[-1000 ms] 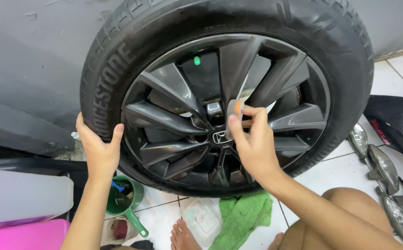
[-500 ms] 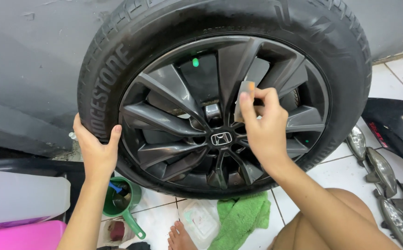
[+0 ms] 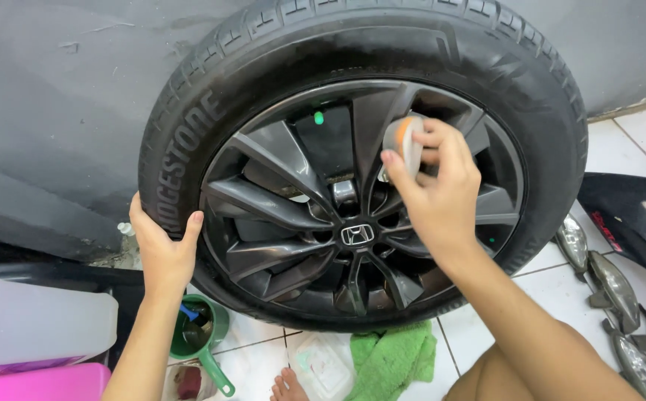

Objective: The person sits on the floor and scrubs the spokes and rim of a car wheel using a white sponge. The person holds the tire with their left hand while cleaning the wheel with their right hand.

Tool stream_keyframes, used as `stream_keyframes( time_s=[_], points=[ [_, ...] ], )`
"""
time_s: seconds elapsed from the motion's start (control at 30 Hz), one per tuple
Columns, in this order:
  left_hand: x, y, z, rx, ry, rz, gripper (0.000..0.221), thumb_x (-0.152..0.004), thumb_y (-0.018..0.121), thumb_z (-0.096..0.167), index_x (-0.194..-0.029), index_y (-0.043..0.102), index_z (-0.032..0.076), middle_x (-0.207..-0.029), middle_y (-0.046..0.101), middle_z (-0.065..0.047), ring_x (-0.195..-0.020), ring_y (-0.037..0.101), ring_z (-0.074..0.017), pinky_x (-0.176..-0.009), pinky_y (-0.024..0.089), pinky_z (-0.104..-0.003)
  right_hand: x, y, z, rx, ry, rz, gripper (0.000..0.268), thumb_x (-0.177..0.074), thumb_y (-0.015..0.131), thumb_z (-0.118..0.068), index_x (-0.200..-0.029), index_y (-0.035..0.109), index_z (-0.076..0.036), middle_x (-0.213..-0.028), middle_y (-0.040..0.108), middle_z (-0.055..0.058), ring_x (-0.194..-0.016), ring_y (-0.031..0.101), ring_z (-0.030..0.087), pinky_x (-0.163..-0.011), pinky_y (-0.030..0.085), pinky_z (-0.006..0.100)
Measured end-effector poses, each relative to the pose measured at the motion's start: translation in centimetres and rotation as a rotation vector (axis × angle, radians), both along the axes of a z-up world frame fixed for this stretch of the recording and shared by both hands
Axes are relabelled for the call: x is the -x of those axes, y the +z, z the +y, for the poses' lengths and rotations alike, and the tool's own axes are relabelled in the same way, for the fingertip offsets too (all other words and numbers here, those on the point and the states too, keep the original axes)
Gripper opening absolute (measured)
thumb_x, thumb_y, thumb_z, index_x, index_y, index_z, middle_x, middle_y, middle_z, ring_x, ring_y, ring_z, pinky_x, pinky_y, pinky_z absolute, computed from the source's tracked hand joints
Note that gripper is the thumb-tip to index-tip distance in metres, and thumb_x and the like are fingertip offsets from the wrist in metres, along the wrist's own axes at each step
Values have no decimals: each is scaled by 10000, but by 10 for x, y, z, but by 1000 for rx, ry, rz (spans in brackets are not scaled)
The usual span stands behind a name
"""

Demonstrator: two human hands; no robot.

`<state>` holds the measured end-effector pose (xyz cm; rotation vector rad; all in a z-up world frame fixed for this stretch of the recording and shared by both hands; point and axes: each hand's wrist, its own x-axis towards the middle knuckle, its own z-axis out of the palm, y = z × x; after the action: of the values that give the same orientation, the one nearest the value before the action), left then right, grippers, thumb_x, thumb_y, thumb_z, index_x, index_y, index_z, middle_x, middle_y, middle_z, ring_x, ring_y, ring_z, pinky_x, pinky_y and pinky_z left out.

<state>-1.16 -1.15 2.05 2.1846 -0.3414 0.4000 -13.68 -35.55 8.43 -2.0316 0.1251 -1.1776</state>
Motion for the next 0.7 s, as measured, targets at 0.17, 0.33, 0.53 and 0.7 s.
stream_keyframes(
  time_s=[0.17,0.33,0.53,0.7],
  points=[
    [-2,1,2,-8,-1,7,929,-980,691,465,-1546,195,-80,-1489,336,-351,-1390,408,-502,-1142,337,-625,3,-7,1,278,-78,-19,336,-905,866,-195,-1076,668,17,-1302,586,210,-1042,683,411,-707,648,429],
    [0,3,2,-1,-8,41,946,-971,681,486,-1548,188,-79,-1503,317,-348,-1405,390,-500,-1146,327,-636,-8,-5,-17,488,-127,-168,286,-885,893,-24,-1141,768,-8,-1405,554,199,-1217,626,424,-1031,536,502],
    [-1,4,0,23,23,55,961,-958,688,491,-1548,194,-84,-1509,319,-358,-1408,392,-503,-1148,329,-635,-13,-4,-10,678,-27,-86,289,-855,822,-57,-1141,782,-78,-1393,645,156,-1221,599,396,-1073,486,474],
    [1,17,-6,24,49,155,951,-908,646,462,-1569,161,-19,-1562,303,-238,-1437,341,-400,-1143,338,-534,-6,18,-2,760,-6,-25,234,-1075,666,-66,-1293,701,14,-1479,567,184,-1219,544,422,-1087,515,485]
  ],
)
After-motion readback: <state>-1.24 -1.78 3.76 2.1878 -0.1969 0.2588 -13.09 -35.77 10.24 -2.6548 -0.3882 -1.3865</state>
